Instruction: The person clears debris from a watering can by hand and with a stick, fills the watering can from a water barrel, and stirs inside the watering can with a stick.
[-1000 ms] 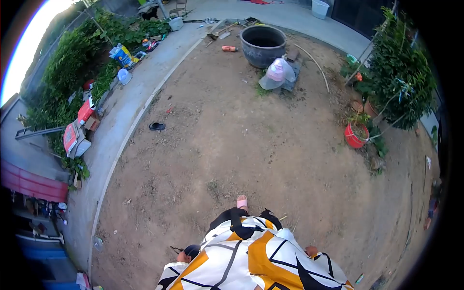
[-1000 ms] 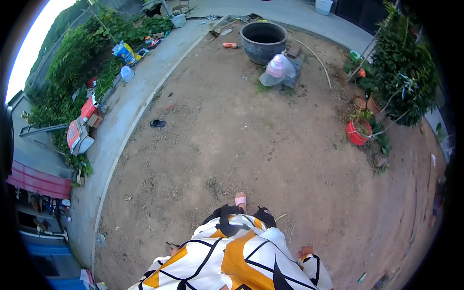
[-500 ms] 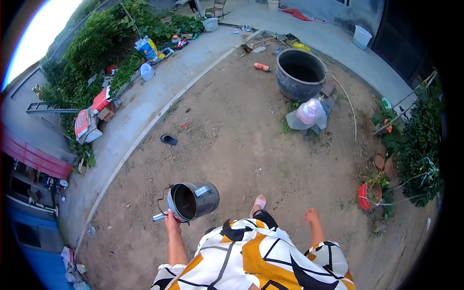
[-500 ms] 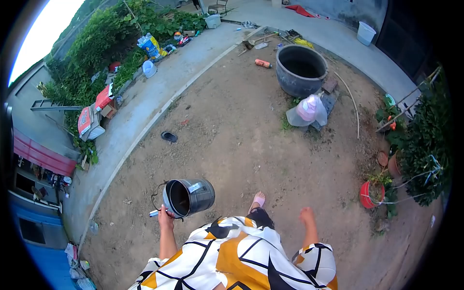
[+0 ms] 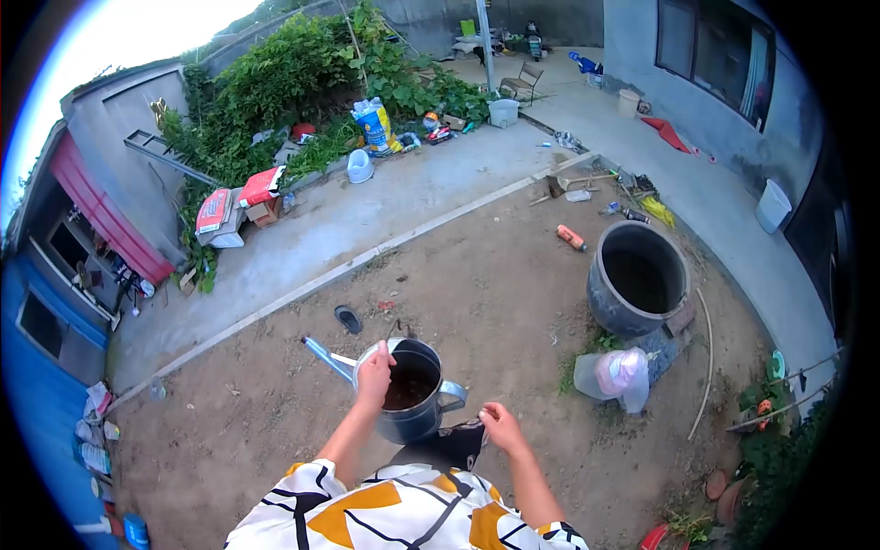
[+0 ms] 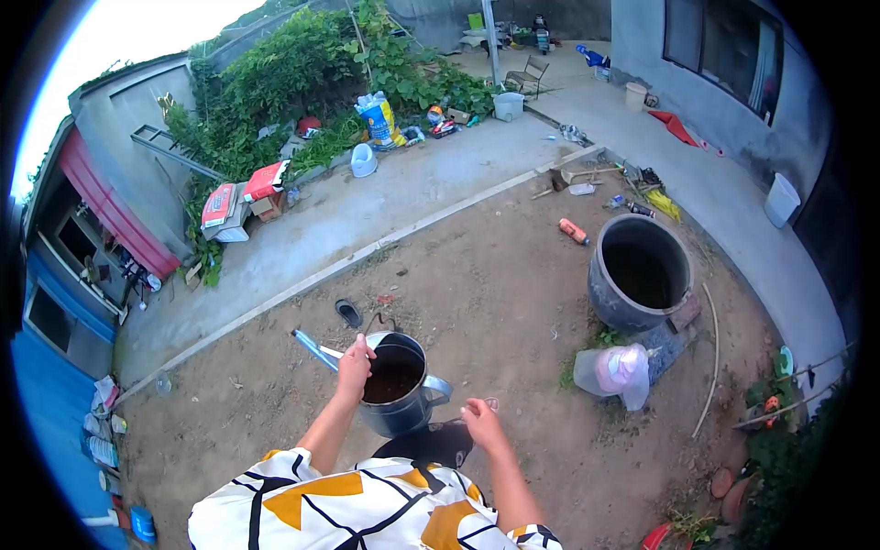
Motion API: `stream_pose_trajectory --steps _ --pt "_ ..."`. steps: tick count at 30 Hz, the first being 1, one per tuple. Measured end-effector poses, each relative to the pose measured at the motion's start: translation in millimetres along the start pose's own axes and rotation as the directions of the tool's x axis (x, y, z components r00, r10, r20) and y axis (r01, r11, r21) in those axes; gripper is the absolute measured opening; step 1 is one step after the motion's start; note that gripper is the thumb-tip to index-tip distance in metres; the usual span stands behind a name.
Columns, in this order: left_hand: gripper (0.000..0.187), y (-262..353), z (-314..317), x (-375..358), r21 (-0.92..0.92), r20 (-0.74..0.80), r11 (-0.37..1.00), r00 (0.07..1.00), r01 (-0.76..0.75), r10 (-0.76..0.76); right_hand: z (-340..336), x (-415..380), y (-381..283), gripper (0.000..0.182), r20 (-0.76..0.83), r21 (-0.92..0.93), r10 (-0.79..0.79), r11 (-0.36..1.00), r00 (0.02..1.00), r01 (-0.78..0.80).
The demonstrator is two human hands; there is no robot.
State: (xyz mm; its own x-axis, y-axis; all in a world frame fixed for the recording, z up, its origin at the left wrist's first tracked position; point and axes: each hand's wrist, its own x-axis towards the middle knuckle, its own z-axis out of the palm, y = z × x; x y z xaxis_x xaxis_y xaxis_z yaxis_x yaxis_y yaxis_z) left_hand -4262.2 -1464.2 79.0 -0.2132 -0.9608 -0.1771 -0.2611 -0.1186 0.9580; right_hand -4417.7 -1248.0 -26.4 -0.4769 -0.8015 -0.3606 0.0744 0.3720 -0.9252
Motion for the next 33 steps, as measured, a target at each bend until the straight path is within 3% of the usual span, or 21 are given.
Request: stream_pose_trajectory --steps 3,4,6,9,11,14,16,17,19,23,24,26,29,33 --pt "0.045 6.4 62.0 27.3 0.106 0.128 0.985 0.984 -0.137 0.123 -18.6 36.0 -3.8 0.048 -0.064 0.012 0.043 0.999 0.997 -0.043" --pt "0.042 14.5 82.3 34.9 0.281 0.177 0.942 0.975 -0.182 0.136 -33.3 57.0 5.3 0.051 -0.112 -0.043 0.02 0.999 0.993 -0.025" --pt "0.041 30.8 128.2 41.2 0.188 0.296 0.955 0.94 -0.23 0.168 -63.3 69.6 -19.3 0.06 -0.149 -0.026 0.132 0.99 0.98 -0.137" --pt "0.036 59.2 187.1 46.0 0.22 0.511 0.922 0.843 -0.317 0.168 -113.5 97.7 -14.6 0.06 -0.125 0.063 0.274 0.961 0.954 -0.268" --pt "0.033 86.3 219.7 43.4 0.212 0.607 0.891 0.768 -0.401 0.201 -141.3 103.8 -28.7 0.059 -0.04 0.303 0.465 0.849 0.884 -0.433" --pt "0.034 116.6 263.4 44.3 0.159 0.723 0.859 0.65 -0.487 0.234 -164.3 103.7 -67.4 0.054 0.022 0.479 0.504 0.753 0.863 -0.452" --pt "0.035 137.7 289.9 42.9 0.113 0.79 0.828 0.556 -0.549 0.26 -179.0 106.0 -64.2 0.049 -0.039 0.511 0.588 0.707 0.808 -0.489" --pt "0.035 142.1 303.8 39.1 0.025 0.791 0.803 0.503 -0.595 0.348 -189.0 106.3 -50.6 0.045 0.028 0.609 0.603 0.622 0.797 -0.492" --pt "0.041 156.0 330.4 29.9 -0.012 0.845 0.762 0.401 -0.648 0.355 -206.9 111.4 -46.5 0.031 0.158 0.745 0.615 0.44 0.772 -0.502" --pt "0.044 162.9 386.6 16.8 -0.12 0.883 0.708 0.251 -0.696 0.397 -230.7 120.2 -46.4 0.022 0.121 0.868 0.623 0.311 0.773 -0.387" --pt "0.042 165.8 397.5 15.8 -0.156 0.885 0.676 0.202 -0.72 0.42 -236.4 127.8 -44.9 0.022 0.127 0.87 0.627 0.302 0.769 -0.39" --pt "0.043 171.7 425.8 15.2 -0.147 0.921 0.606 0.115 -0.782 0.372 -261.1 136.1 -45.7 0.023 0.07 0.911 0.494 0.322 0.867 -0.257" --pt "0.045 182.1 460.8 6.9 -0.147 0.953 0.616 0.056 -0.774 0.297 -299.6 141.6 -47.2 0.033 0.037 0.929 0.376 0.329 0.926 -0.171" --pt "0.046 193.4 510.0 4.3 -0.201 0.959 0.605 -0.029 -0.771 0.283 -346.8 137.7 -49.0 0.039 -0.035 0.888 0.54 0.403 0.841 -0.222"
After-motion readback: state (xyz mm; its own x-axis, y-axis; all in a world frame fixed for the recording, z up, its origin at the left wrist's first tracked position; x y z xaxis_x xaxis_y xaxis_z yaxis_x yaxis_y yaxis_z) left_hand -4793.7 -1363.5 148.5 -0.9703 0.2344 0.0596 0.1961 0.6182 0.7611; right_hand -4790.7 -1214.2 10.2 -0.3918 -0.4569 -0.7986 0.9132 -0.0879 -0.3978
